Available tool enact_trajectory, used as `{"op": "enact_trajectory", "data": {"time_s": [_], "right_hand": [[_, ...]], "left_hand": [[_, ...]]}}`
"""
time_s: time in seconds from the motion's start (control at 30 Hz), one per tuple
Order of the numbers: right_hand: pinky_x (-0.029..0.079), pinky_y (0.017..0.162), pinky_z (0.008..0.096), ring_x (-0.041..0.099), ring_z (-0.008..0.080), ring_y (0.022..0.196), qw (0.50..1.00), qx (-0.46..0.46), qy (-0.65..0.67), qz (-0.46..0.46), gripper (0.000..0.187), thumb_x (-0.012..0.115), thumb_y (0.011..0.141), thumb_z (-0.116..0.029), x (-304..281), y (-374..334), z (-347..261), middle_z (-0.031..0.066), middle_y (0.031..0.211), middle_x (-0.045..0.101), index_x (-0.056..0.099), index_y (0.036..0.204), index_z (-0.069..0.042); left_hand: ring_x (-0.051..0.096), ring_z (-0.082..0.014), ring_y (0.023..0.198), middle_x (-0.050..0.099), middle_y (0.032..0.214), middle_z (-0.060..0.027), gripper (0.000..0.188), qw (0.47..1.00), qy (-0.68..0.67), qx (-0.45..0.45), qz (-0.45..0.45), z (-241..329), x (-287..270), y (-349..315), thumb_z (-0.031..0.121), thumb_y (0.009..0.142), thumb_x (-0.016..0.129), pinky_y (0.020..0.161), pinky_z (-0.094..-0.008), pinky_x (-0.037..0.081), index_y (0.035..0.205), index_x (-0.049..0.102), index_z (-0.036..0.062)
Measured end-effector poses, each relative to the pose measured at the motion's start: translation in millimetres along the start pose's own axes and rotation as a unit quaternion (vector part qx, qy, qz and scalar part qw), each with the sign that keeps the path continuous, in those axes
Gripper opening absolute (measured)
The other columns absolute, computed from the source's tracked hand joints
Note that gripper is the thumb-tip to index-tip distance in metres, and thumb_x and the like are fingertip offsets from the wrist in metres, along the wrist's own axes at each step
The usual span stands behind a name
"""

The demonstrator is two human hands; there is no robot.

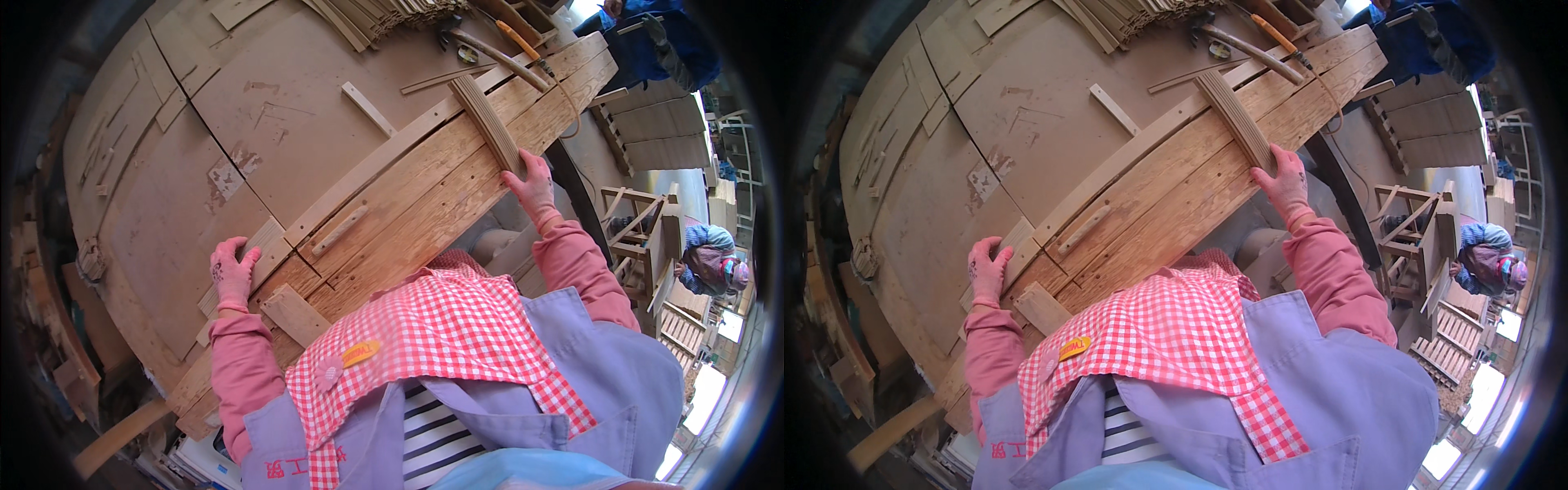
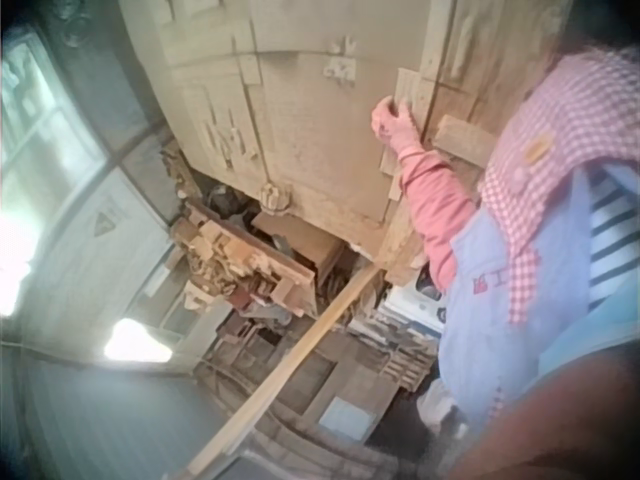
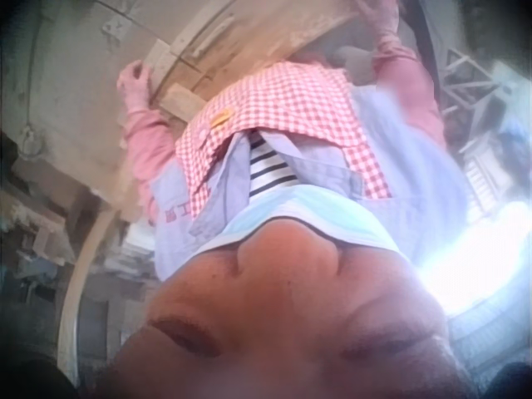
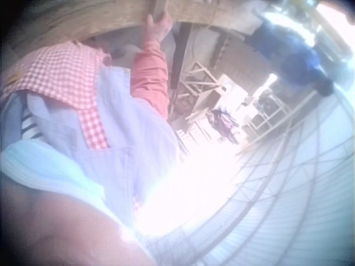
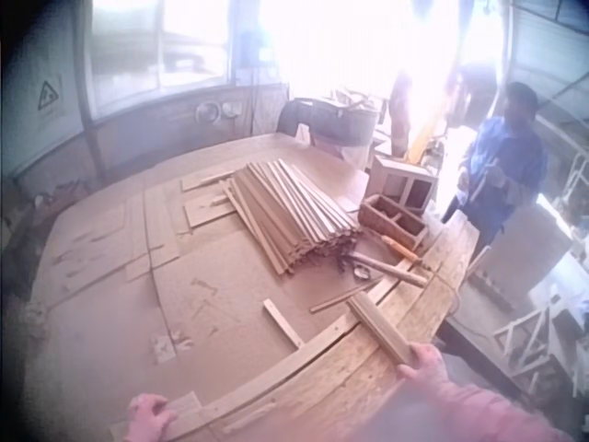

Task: The person repeatedly picks up thin wooden slats from a workbench, aligns them, and stacks them into neat piles. The person also moves a larger stack of slats to a different location on the bench. A coworker is visible in the background assembling a wooden box.

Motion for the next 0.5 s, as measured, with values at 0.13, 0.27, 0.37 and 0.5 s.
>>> {"op": "enact_trajectory", "data": {"time_s": [0.13, 0.27, 0.37, 0.5], "right_hand": [[0.044, 0.104, 0.045, 0.054, 0.0396, 0.119, 0.998, -0.009, -0.06, -0.005, 0.072, 0.083, 0.075, -0.039, -3.6, -2.2, -1.1, 0.0216, 0.126, 0.06, 0.059, 0.133, -0.004], [0.043, 0.104, 0.0454, 0.053, 0.0407, 0.121, 0.991, -0.039, -0.128, 0.006, 0.077, 0.083, 0.076, -0.043, -8.7, 1.0, -9.8, 0.0212, 0.131, 0.058, 0.055, 0.137, -0.004], [0.043, 0.104, 0.0457, 0.054, 0.0393, 0.122, 0.988, -0.061, -0.123, 0.068, 0.076, 0.081, 0.08, -0.043, -12.9, 13.7, -40.0, 0.0201, 0.131, 0.06, 0.054, 0.138, -0.003], [0.045, 0.102, 0.0445, 0.061, 0.0345, 0.114, 0.971, -0.197, 0.123, -0.055, 0.058, 0.072, 0.091, -0.03, 26.6, 26.8, -147.0, 0.015, 0.121, 0.068, 0.053, 0.139, -0.002]], "left_hand": [[0.06, -0.0315, 0.104, 0.067, 0.107, -0.0119, 0.037, 1.0, -0.013, 0.006, 0.0, -1.1, -0.9, -0.7, 0.027, 0.079, 0.081, 0.092, -0.0423, 0.048, 0.109, 0.07, 0.0076], [0.06, -0.0314, 0.104, 0.067, 0.105, -0.0123, 0.039, 0.998, -0.044, 0.028, -0.023, -6.3, -2.1, 3.0, 0.028, 0.077, 0.081, 0.092, -0.0424, 0.048, 0.109, 0.07, 0.0079], [0.061, -0.0316, 0.104, 0.068, 0.105, -0.0121, 0.041, 0.996, -0.074, 0.024, -0.036, -12.3, -1.0, 6.5, 0.029, 0.075, 0.082, 0.093, -0.042, 0.048, 0.108, 0.071, 0.0087], [0.062, -0.0325, 0.106, 0.069, 0.106, -0.0124, 0.04, 0.998, -0.035, 0.039, -0.035, -12.1, -1.5, 6.1, 0.032, 0.075, 0.08, 0.094, -0.0429, 0.048, 0.107, 0.071, 0.0096]]}}
Point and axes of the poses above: each hand's wrist, its own y-axis towards the middle knuckle, its own x-axis out of the palm, z = x × y, the point moved 3 cm from there along y, towards the middle knuckle
